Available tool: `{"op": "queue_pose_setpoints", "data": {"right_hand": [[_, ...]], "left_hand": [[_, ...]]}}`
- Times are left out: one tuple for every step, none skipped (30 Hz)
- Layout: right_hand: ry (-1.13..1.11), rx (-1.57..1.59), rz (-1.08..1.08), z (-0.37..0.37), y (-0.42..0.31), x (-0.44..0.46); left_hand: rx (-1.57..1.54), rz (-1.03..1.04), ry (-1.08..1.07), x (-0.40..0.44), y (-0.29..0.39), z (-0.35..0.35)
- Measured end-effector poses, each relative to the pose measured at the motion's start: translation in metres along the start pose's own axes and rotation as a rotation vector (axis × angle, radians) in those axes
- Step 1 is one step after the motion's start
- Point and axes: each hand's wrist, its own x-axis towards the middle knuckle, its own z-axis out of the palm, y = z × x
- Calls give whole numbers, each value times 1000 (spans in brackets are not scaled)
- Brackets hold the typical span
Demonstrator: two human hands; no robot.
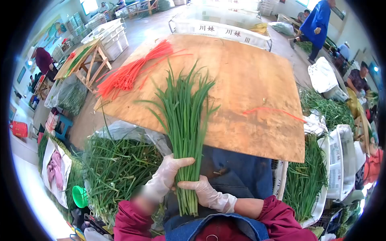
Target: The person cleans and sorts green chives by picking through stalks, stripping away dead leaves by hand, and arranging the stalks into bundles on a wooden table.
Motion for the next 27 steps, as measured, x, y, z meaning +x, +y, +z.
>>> {"op": "queue_pose_setpoints", "data": {"right_hand": [[-16, -13, -20, -3, -1, 0], [18, -54, -21, -6, -4, -1], [52, -95, -20, -11, -7, -4], [87, -134, -18, -15, -10, -6], [149, -125, -62, -18, -16, -6], [210, -186, -127, -20, -27, -7], [271, -245, -191, -20, -40, -7], [319, -246, -226, -19, -51, -6], [355, -250, -221, -24, -60, -1], [355, -233, -256, -10, -72, -1], [353, -215, -291, 6, -82, -1], [345, -174, -230, 12, -86, 6], [335, -135, -169, 18, -86, 13], [328, -127, -260, 22, -78, 23], [367, -213, -339, 28, -75, 26], [342, -243, -439, 38, -81, 24], [316, -272, -535, 53, -93, 20], [256, -357, -638, 64, -108, 14], [194, -443, -742, 75, -127, 7], [115, -494, -840, 85, -144, 2], [34, -548, -941, 94, -160, -3], [20, -596, -1016, 102, -175, -8], [8, -645, -1090, 109, -188, -12], [-4, -695, -1163, 112, -199, -15], [-25, -706, -1198, 112, -208, -15], [-46, -716, -1231, 111, -216, -14], [-68, -726, -1259, 109, -222, -14]], "left_hand": [[-13, 2, -9, 0, 0, 2], [-26, 4, -18, 1, 0, 3], [-59, 23, -32, 2, -2, 4], [-93, 40, -46, 4, -4, 3], [-128, 55, -58, 5, -6, 3], [-152, 29, -70, 3, -3, 2], [-165, 20, -75, 4, -5, 1], [-176, 11, -79, 6, -8, 0], [-186, 6, -84, 6, -9, -1], [-196, 1, -96, 6, -8, 0], [-180, 20, -87, 6, -9, 1], [-165, 40, -78, 6, -12, 3], [-150, 62, -67, 6, -15, 5], [-89, 127, -27, 7, -16, 9], [-28, 209, -10, 4, -9, 15], [31, 288, 11, -4, 10, 26], [87, 363, 34, -10, 27, 35], [150, 471, 54, -12, 42, 42], [215, 581, 72, -12, 59, 49], [296, 693, 85, -11, 75, 55], [376, 809, 96, -9, 92, 62], [369, 844, 71, -7, 108, 69], [361, 876, 47, -4, 121, 76], [334, 952, 34, 4, 129, 82], [394, 1002, 58, 9, 138, 88], [248, 1010, -45, 17, 141, 93], [100, 1010, -145, 28, 141, 96]]}}
